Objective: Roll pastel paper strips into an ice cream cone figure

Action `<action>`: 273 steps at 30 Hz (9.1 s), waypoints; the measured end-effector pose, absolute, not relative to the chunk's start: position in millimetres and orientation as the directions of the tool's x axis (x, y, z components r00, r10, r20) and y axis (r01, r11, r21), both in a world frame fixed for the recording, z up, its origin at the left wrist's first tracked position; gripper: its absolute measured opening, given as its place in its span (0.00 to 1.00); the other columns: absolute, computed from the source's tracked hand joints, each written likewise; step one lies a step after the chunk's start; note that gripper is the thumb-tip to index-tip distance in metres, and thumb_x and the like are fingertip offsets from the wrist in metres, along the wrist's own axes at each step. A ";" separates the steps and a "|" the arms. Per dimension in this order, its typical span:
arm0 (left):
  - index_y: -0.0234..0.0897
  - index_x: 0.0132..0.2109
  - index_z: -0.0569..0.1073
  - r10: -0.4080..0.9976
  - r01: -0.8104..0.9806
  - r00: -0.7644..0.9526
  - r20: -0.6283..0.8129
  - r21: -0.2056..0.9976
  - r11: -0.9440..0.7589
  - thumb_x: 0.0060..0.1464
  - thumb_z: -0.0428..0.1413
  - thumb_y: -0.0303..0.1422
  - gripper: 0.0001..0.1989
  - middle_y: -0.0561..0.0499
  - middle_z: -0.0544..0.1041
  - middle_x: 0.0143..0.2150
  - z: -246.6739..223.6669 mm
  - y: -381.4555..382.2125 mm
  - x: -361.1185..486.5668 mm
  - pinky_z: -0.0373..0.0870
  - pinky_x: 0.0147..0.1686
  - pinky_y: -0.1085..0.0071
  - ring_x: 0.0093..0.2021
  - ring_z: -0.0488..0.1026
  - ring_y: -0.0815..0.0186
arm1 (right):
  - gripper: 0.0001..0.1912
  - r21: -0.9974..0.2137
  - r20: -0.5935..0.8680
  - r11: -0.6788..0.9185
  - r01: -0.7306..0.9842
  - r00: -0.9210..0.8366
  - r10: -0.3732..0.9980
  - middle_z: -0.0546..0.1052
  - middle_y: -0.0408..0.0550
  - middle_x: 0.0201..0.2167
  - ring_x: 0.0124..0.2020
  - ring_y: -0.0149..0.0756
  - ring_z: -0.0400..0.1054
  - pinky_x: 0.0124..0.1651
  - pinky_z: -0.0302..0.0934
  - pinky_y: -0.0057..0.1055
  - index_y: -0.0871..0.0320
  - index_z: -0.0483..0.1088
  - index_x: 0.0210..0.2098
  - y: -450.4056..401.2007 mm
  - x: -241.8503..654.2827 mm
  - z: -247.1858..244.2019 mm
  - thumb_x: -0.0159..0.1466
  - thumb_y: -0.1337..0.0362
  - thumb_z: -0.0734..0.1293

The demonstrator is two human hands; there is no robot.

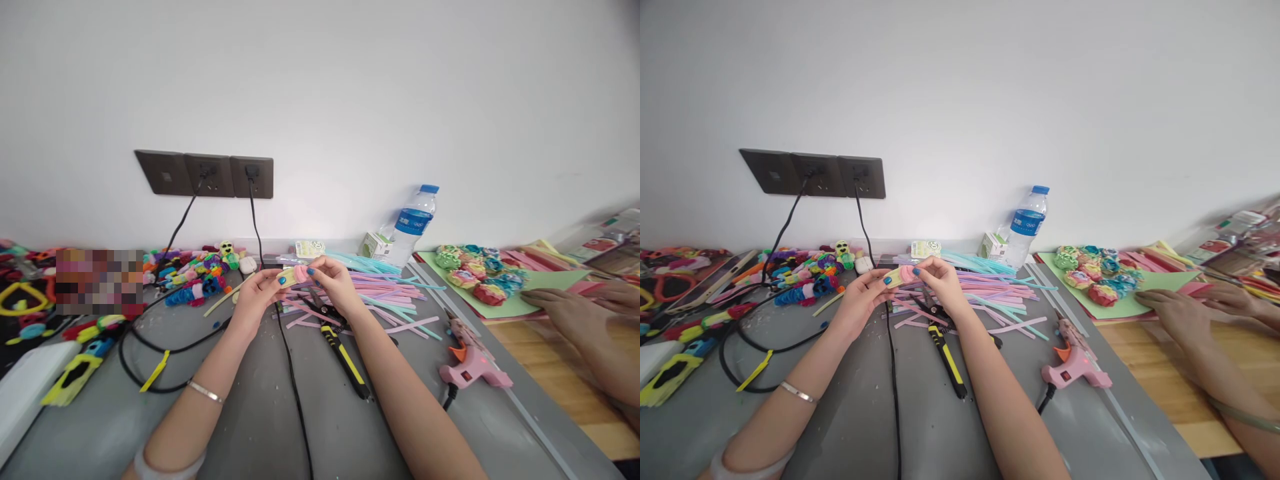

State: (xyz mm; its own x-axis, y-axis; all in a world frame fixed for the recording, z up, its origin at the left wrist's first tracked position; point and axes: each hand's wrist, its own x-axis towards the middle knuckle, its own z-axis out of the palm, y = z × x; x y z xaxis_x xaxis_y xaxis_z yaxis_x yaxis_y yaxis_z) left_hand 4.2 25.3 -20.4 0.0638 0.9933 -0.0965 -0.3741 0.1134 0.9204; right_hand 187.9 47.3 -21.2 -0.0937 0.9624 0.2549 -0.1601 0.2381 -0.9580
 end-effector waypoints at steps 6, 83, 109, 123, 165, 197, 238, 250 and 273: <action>0.35 0.40 0.77 0.995 -0.357 0.076 -0.068 0.930 0.090 0.37 0.70 0.42 0.23 0.49 0.81 0.32 -20.2 24.5 4.5 0.74 0.34 0.71 0.30 0.77 0.67 | 0.17 -0.959 0.253 0.235 -0.156 -0.102 0.962 0.66 0.39 0.23 0.24 0.27 0.55 0.28 0.50 0.28 0.58 0.69 0.27 48.4 187.8 -23.2 0.54 0.51 0.74; 0.36 0.36 0.76 0.995 -0.265 0.011 -0.100 0.959 0.099 0.36 0.69 0.43 0.21 0.53 0.77 0.26 -20.9 25.5 4.4 0.68 0.30 0.73 0.28 0.74 0.67 | 0.18 -0.963 0.250 0.237 -0.128 -0.097 0.963 0.67 0.41 0.24 0.25 0.29 0.56 0.28 0.50 0.28 0.56 0.68 0.26 47.8 187.0 -22.5 0.53 0.49 0.74; 0.36 0.35 0.75 0.992 -0.278 0.009 -0.126 0.953 0.123 0.34 0.70 0.42 0.21 0.53 0.76 0.26 -16.1 24.2 5.4 0.69 0.30 0.73 0.28 0.74 0.68 | 0.18 -0.965 0.243 0.229 -0.127 -0.102 0.965 0.66 0.40 0.23 0.24 0.28 0.54 0.28 0.50 0.28 0.57 0.68 0.26 47.5 187.5 -22.9 0.54 0.49 0.74; 0.36 0.35 0.75 0.992 -0.269 0.010 -0.127 0.955 0.125 0.32 0.70 0.43 0.23 0.53 0.76 0.26 -15.5 23.6 5.5 0.69 0.31 0.73 0.28 0.73 0.68 | 0.17 -0.961 0.248 0.230 -0.152 -0.107 0.963 0.67 0.40 0.23 0.24 0.28 0.55 0.28 0.49 0.28 0.57 0.69 0.26 47.7 187.7 -23.8 0.54 0.51 0.74; 0.36 0.34 0.74 0.994 -0.303 0.032 -0.109 0.946 0.113 0.34 0.70 0.45 0.23 0.55 0.76 0.25 -18.6 24.0 5.7 0.70 0.31 0.75 0.27 0.73 0.70 | 0.16 -0.963 0.236 0.216 -0.160 -0.117 0.965 0.65 0.39 0.22 0.24 0.27 0.53 0.28 0.48 0.28 0.57 0.69 0.27 48.9 188.0 -25.5 0.55 0.52 0.74; 0.36 0.34 0.74 0.994 -0.276 0.025 -0.104 0.955 0.107 0.36 0.68 0.44 0.21 0.54 0.75 0.25 -18.2 23.8 5.5 0.70 0.31 0.73 0.28 0.73 0.68 | 0.17 -0.966 0.231 0.213 -0.148 -0.114 0.966 0.65 0.39 0.21 0.23 0.27 0.54 0.27 0.48 0.28 0.57 0.69 0.27 48.9 188.0 -25.6 0.54 0.51 0.74; 0.36 0.34 0.74 0.994 -0.261 0.026 -0.110 0.959 0.113 0.35 0.69 0.44 0.21 0.54 0.76 0.26 -18.0 23.9 5.5 0.70 0.31 0.73 0.28 0.74 0.68 | 0.17 -0.968 0.223 0.206 -0.144 -0.116 0.968 0.66 0.39 0.22 0.24 0.28 0.55 0.28 0.49 0.28 0.57 0.69 0.27 49.1 188.6 -26.7 0.54 0.51 0.74; 0.35 0.36 0.74 0.986 -0.193 0.106 -0.130 0.970 0.149 0.36 0.69 0.45 0.23 0.53 0.78 0.29 -15.3 23.6 0.4 0.73 0.35 0.71 0.29 0.74 0.69 | 0.17 -0.975 0.199 0.179 -0.130 -0.161 0.967 0.69 0.40 0.23 0.24 0.27 0.58 0.28 0.53 0.26 0.58 0.69 0.27 48.7 188.9 -24.7 0.54 0.51 0.74; 0.33 0.43 0.76 0.974 0.085 0.227 0.005 0.996 -0.025 0.47 0.62 0.43 0.20 0.43 0.80 0.41 -25.0 30.6 -18.3 0.72 0.32 0.69 0.36 0.76 0.62 | 0.17 -0.996 0.090 0.091 -0.010 -0.302 0.949 0.69 0.38 0.22 0.14 0.20 0.51 0.15 0.43 0.23 0.59 0.69 0.30 47.6 188.3 -30.0 0.56 0.51 0.72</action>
